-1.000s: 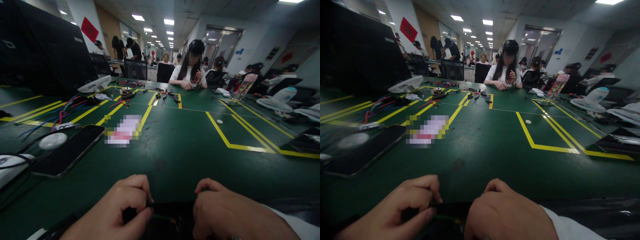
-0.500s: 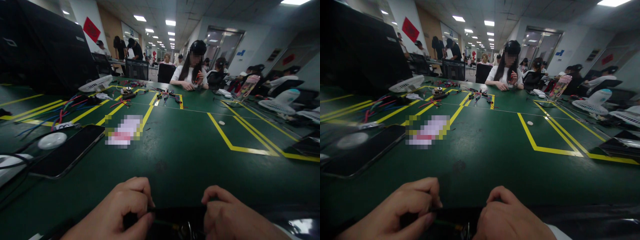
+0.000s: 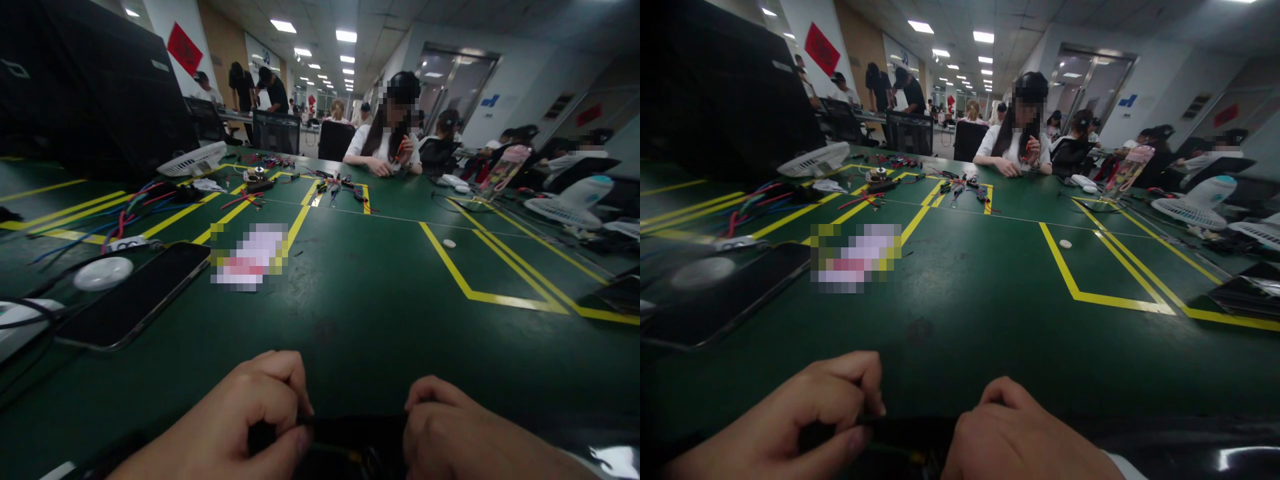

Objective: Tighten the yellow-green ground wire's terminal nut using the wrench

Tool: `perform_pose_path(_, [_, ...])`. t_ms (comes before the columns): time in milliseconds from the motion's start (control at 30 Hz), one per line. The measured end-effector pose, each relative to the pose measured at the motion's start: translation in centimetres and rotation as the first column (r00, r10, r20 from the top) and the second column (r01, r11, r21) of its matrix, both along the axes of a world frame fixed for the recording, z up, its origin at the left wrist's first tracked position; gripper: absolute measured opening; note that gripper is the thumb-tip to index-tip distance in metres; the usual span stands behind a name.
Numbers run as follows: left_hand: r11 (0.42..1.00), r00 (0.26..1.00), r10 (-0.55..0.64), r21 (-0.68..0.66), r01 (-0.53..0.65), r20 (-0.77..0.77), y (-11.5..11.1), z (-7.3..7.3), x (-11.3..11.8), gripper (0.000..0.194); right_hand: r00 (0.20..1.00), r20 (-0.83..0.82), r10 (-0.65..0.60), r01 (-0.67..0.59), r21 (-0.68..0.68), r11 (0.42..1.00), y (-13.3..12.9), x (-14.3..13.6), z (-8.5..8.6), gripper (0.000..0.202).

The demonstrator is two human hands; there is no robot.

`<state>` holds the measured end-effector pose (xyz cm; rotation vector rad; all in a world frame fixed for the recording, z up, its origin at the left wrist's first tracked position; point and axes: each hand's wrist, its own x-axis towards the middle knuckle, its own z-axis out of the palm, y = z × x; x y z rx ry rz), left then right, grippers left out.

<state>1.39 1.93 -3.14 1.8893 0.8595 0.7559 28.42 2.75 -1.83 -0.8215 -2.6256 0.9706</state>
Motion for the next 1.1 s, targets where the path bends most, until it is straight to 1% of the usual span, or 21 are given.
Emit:
perform_pose_path(67, [1.0,1.0,-0.013,-0.027,0.014,0.016,0.2,-0.1,0.1,0.02,0.996,0.049,0.072,-0.071,-0.026,0.997,0.5,-0.2,0.7,0.049])
perform_pose_path(133, [0.999,1.0,-0.023,-0.046,0.023,0.008,0.2,0.0,0.2,0.02,0.991,0.077,0.113,-0.109,-0.053,0.993,1.0,-0.5,1.6,0.048])
perform_pose_path(200, [0.998,1.0,-0.018,-0.054,0.017,-0.015,0.2,0.3,0.2,0.021,0.99,0.086,0.111,-0.103,-0.088,0.991,1.1,-0.4,2.5,0.044])
perform_pose_path(233, [0.999,1.0,-0.01,-0.049,0.009,-0.02,0.3,0.4,0.3,0.021,0.995,0.052,0.088,-0.082,-0.108,0.991,1.0,-0.2,2.9,0.039])
perform_pose_path(267, [0.999,1.0,-0.013,-0.04,0.012,-0.021,0.3,0.5,0.3,0.022,1.0,0.01,0.028,-0.027,-0.135,0.991,0.7,0.1,3.2,0.032])
perform_pose_path(300, [0.999,1.0,-0.017,-0.033,0.017,-0.014,0.4,0.5,0.3,0.022,0.995,-0.08,-0.054,0.04,-0.165,0.985,0.3,0.5,3.3,0.024])
perform_pose_path(333, [0.999,1.0,-0.023,-0.025,0.023,-0.007,0.4,0.5,0.3,0.023,0.976,-0.133,-0.172,0.14,-0.22,0.965,-0.2,1.0,3.4,0.017])
perform_pose_path(367, [0.999,1.0,-0.028,-0.017,0.028,-0.002,0.5,0.5,0.4,0.023,0.943,-0.186,-0.276,0.223,-0.264,0.938,-0.6,1.5,3.5,0.014])
perform_pose_path(400, [1.0,1.0,-0.025,-0.013,0.025,-0.003,0.5,0.4,0.4,0.023,0.911,-0.219,-0.35,0.282,-0.287,0.915,-1.0,1.9,3.5,0.014])
perform_pose_path(433, [1.0,1.0,-0.024,-0.008,0.024,-0.006,0.6,0.3,0.4,0.023,0.893,-0.241,-0.381,0.315,-0.27,0.91,-1.2,2.3,3.5,0.014])
perform_pose_path(467, [1.0,1.0,-0.023,-0.007,0.023,-0.011,0.6,0.2,0.4,0.023,0.89,-0.276,-0.363,0.312,-0.214,0.926,-1.2,2.5,3.6,0.013])
perform_pose_path(500, [1.0,1.0,-0.023,-0.001,0.023,-0.014,0.7,0.2,0.4,0.023,0.896,-0.316,-0.313,0.282,-0.14,0.949,-1.1,2.5,3.6,0.013])
perform_pose_path(567, [1.0,1.0,-0.026,0.012,0.026,-0.015,0.7,0.2,0.4,0.024,0.921,-0.35,-0.173,0.191,0.016,0.982,-0.4,2.1,3.7,0.018])
perform_pose_path(633, [0.999,1.0,-0.026,0.037,0.027,-0.01,0.7,0.3,0.5,0.024,0.946,-0.315,-0.075,0.12,0.127,0.985,0.3,1.4,3.6,0.029])
perform_pose_path(700, [0.998,1.0,-0.017,0.062,0.017,-0.004,0.7,0.4,0.5,0.024,0.968,-0.247,-0.041,0.09,0.189,0.978,0.6,0.8,3.3,0.035])
perform_pose_path(767, [0.997,1.0,-0.018,0.079,0.018,0.006,0.6,0.4,0.5,0.024,0.978,-0.204,-0.05,0.09,0.189,0.978,0.3,0.6,2.7,0.032])
perform_pose_path(867, [0.998,1.0,-0.021,0.065,0.02,0.017,0.6,0.4,0.4,0.024,0.974,-0.212,-0.076,0.108,0.14,0.984,-0.4,0.9,1.3,0.024])
perform_pose_path(967, [0.999,0.999,-0.034,0.032,0.034,0.0,0.6,0.6,0.4,0.024,0.975,-0.216,-0.057,0.087,0.134,0.987,-0.7,1.2,0.2,0.025])
perform_pose_path(1033, [0.999,0.999,-0.032,0.029,0.032,0.002,0.6,0.6,0.5,0.024,0.981,-0.184,-0.059,0.084,0.13,0.988,-0.7,1.1,0.2,0.026])
perform_pose_path(1100, [0.999,1.0,-0.025,0.03,0.025,0.01,0.7,0.6,0.5,0.024,0.986,-0.134,-0.099,0.115,0.12,0.986,-0.7,0.8,0.9,0.024])
